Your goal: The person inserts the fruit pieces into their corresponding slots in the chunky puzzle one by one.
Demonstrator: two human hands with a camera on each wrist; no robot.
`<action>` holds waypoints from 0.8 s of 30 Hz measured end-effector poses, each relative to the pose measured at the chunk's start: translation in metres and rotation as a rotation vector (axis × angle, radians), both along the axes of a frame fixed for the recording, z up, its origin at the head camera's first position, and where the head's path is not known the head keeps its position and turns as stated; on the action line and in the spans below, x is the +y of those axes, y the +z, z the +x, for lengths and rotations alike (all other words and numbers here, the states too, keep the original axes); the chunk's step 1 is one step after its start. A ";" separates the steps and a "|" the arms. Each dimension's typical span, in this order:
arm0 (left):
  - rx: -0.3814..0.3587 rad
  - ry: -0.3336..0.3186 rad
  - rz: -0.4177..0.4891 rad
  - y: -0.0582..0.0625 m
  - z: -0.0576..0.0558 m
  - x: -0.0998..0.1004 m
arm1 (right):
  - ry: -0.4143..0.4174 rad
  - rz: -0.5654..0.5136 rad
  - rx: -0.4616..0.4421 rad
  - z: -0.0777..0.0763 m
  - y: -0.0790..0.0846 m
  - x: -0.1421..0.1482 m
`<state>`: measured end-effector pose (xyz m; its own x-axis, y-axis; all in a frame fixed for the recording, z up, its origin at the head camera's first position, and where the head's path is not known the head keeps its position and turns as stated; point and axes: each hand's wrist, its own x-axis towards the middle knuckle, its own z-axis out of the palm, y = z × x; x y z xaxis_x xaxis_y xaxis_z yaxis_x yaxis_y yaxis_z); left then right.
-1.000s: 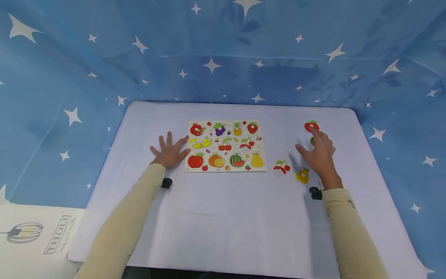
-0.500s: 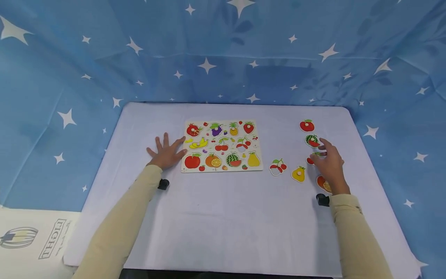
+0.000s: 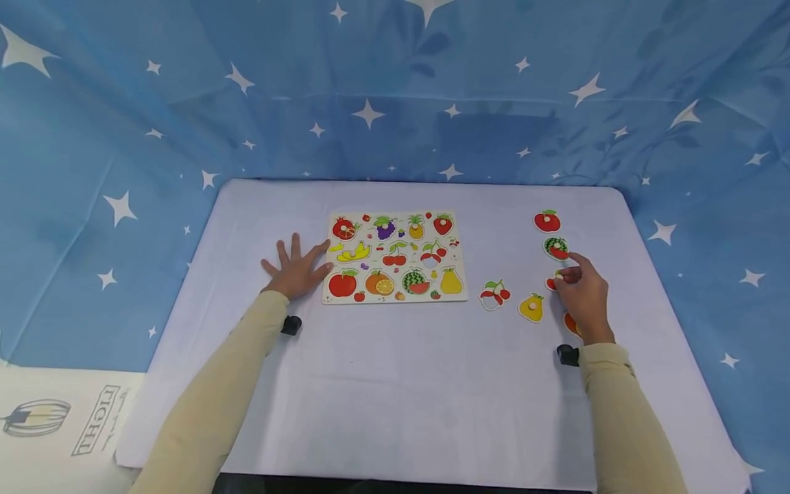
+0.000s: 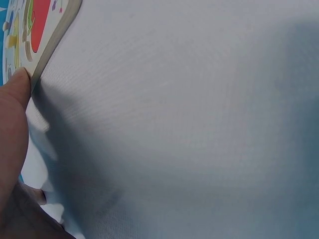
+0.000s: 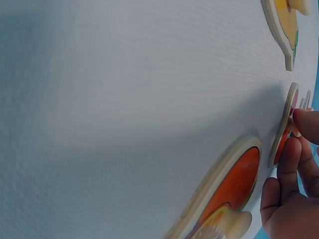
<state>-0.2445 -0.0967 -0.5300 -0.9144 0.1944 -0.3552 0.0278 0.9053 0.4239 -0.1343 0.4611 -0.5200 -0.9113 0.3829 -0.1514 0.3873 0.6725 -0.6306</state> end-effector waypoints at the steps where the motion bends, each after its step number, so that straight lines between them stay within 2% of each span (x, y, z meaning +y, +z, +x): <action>1: 0.000 0.000 -0.001 0.000 -0.001 0.000 | -0.008 0.000 -0.001 -0.001 0.000 0.000; 12: -0.003 0.005 -0.016 -0.003 -0.002 -0.001 | -0.027 0.003 -0.028 -0.007 0.003 -0.005; 18: -0.007 0.010 -0.033 0.000 0.000 0.000 | 0.036 0.023 0.051 -0.015 0.010 -0.023; 24: -0.004 0.011 -0.039 0.003 0.000 0.002 | 0.059 0.004 0.101 -0.029 0.018 -0.045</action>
<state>-0.2447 -0.0947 -0.5274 -0.9149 0.1704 -0.3659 0.0162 0.9213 0.3886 -0.1630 0.4157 -0.5023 -0.9427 0.3288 -0.0562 0.2817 0.6949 -0.6616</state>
